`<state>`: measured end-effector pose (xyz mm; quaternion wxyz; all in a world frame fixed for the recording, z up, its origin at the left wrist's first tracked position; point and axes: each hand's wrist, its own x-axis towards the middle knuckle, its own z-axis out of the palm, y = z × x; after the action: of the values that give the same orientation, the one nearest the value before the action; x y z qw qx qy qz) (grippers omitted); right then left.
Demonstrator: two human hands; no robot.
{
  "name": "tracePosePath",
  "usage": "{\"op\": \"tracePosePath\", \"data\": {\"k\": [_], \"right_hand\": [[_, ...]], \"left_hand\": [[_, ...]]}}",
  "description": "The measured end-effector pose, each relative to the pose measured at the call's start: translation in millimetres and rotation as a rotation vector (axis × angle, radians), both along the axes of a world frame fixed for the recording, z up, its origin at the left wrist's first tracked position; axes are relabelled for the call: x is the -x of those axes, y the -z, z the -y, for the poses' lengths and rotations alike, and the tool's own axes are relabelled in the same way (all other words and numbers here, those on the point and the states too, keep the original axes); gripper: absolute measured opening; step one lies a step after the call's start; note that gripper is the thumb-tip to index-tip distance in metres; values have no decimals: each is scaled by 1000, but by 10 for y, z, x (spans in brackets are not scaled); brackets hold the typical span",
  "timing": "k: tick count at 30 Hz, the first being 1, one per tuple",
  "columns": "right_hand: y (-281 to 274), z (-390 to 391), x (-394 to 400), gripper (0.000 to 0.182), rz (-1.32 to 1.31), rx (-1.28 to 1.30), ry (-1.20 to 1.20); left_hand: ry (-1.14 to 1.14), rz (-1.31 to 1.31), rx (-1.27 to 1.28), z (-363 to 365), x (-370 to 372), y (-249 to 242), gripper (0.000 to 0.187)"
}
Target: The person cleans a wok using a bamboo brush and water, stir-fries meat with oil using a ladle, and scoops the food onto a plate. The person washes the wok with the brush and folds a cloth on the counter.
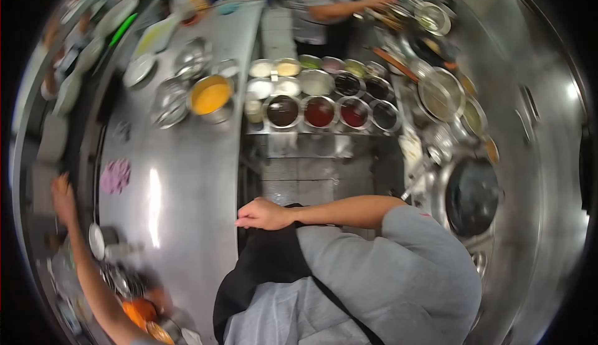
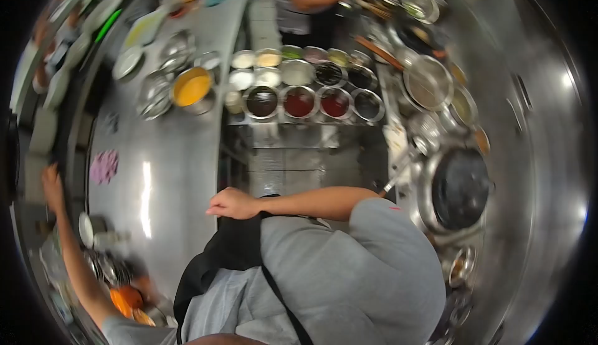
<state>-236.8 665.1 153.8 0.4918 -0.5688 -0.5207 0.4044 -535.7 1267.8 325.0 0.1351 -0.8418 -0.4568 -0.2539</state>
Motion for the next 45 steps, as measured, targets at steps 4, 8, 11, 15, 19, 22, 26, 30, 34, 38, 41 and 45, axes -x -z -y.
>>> {"op": "tracePosePath", "data": {"k": [4, 8, 11, 15, 19, 22, 26, 30, 34, 38, 41, 45], "right_hand": [[48, 410, -92, 37, -6, 32, 0], [457, 829, -443, 37, -72, 128, -183], [756, 1296, -697, 36, -226, 202, -19], [1809, 2130, -971, 29, -348, 489, 377], [2901, 3036, -922, 22, -448, 701, 653], [3416, 3596, -664, 25, -620, 796, 809], [3909, 4202, -239, 21, -763, 1096, 941], [3975, 4701, 162, 25, -666, 1129, 1224], [3951, 4918, 370, 20, -880, 920, 1547], [4373, 5071, 462, 29, -700, 924, 1560], [4520, 5211, 420, 27, -723, 906, 1563], [3989, 5185, 404, 57, -811, 944, 1641]], "left_hand": [[-377, -55, 101, 572, -333, -174, 61], [-316, 3, 106, 570, -311, -190, 58], [-1, -114, 53, -134, -59, -93, 51], [-43, -161, 152, 592, -377, -325, 46], [-23, -198, 81, 200, -289, -230, 47], [-39, -156, -358, 379, -424, -153, 38], [-109, -184, -836, 595, -453, -66, 26], [81, -277, -1003, 633, -383, -143, 19], [95, -231, -745, 505, -411, -119, 30], [105, -249, 26, 118, -171, -133, 52], [-38, -146, -17, 519, -309, -88, 50], [-399, 23, 30, 1569, -697, -448, 84]]}}
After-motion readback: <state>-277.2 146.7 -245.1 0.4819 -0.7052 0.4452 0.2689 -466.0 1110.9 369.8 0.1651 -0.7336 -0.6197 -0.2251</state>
